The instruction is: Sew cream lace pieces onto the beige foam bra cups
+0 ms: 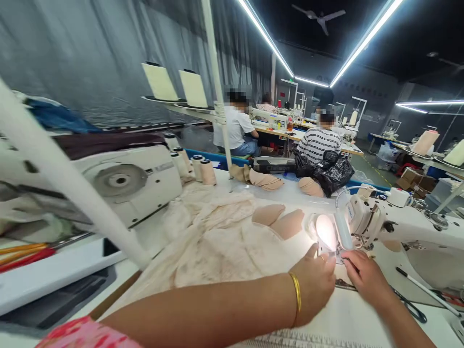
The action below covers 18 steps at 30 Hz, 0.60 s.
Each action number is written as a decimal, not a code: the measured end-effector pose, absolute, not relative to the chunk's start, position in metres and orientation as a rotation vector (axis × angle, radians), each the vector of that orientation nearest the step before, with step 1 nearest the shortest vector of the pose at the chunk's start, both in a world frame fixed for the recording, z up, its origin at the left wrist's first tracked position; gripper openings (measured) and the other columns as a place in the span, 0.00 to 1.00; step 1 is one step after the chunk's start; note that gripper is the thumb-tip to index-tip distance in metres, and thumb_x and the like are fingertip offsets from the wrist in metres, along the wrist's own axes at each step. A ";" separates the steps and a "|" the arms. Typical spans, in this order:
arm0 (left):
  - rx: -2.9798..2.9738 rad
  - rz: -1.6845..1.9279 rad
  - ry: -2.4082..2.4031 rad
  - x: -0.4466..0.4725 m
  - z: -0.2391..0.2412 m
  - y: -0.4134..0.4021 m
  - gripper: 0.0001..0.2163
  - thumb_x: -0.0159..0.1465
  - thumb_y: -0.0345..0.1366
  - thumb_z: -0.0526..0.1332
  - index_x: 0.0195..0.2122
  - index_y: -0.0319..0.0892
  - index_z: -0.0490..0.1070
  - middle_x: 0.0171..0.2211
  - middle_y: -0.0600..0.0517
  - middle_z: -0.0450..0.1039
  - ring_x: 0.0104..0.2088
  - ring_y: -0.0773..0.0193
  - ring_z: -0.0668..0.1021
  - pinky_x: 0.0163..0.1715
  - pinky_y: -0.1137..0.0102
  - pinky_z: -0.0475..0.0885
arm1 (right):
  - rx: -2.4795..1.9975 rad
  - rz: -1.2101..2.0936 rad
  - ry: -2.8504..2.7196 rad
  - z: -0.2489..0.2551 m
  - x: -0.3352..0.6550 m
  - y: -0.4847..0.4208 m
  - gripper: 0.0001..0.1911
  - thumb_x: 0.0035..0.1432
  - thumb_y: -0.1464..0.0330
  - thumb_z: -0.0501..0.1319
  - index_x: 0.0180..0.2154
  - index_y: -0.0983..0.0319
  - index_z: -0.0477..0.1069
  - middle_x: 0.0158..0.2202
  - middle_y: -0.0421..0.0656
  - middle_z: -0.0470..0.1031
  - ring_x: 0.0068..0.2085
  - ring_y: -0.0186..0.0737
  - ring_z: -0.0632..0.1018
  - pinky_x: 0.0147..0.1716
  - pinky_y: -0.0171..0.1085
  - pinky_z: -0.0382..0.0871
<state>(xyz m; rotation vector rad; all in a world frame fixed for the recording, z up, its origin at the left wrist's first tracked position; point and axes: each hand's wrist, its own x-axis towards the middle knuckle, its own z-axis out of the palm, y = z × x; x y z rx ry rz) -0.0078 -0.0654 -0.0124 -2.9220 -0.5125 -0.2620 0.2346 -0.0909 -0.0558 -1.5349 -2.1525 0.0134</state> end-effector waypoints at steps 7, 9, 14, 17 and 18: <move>-2.853 -0.149 -1.171 -0.082 -0.019 -0.104 0.29 0.69 0.51 0.63 0.65 0.38 0.67 0.68 0.30 0.60 0.67 0.34 0.65 0.61 0.40 0.61 | -1.436 -0.057 -2.146 -0.082 0.252 -0.083 0.13 0.72 0.63 0.52 0.46 0.55 0.75 0.44 0.46 0.82 0.42 0.50 0.83 0.37 0.46 0.77; -2.846 -0.098 -1.349 -0.093 -0.026 -0.107 0.26 0.71 0.48 0.61 0.65 0.37 0.67 0.68 0.30 0.62 0.66 0.35 0.67 0.60 0.40 0.65 | -1.403 -0.067 -2.150 -0.079 0.248 -0.085 0.13 0.71 0.63 0.53 0.44 0.54 0.76 0.41 0.46 0.82 0.41 0.51 0.82 0.37 0.47 0.77; -3.219 -0.377 -0.939 -0.097 -0.042 -0.137 0.22 0.65 0.46 0.68 0.58 0.45 0.72 0.59 0.42 0.74 0.57 0.47 0.77 0.56 0.55 0.74 | -1.368 0.217 -2.201 -0.047 0.208 -0.110 0.11 0.72 0.63 0.54 0.48 0.55 0.74 0.41 0.45 0.79 0.43 0.48 0.79 0.41 0.46 0.76; -3.313 -0.955 -0.972 -0.102 -0.038 -0.135 0.16 0.70 0.44 0.62 0.58 0.49 0.72 0.54 0.46 0.77 0.51 0.56 0.80 0.52 0.65 0.76 | -1.364 0.381 -2.197 -0.032 0.178 -0.126 0.12 0.72 0.64 0.56 0.53 0.55 0.72 0.42 0.45 0.77 0.44 0.48 0.77 0.44 0.46 0.74; -3.262 -1.116 -1.138 -0.103 -0.034 -0.127 0.15 0.72 0.43 0.59 0.58 0.48 0.72 0.52 0.46 0.77 0.48 0.58 0.80 0.49 0.66 0.76 | -1.374 0.396 -2.186 -0.030 0.169 -0.130 0.11 0.71 0.65 0.57 0.53 0.55 0.72 0.42 0.45 0.76 0.45 0.48 0.76 0.45 0.47 0.73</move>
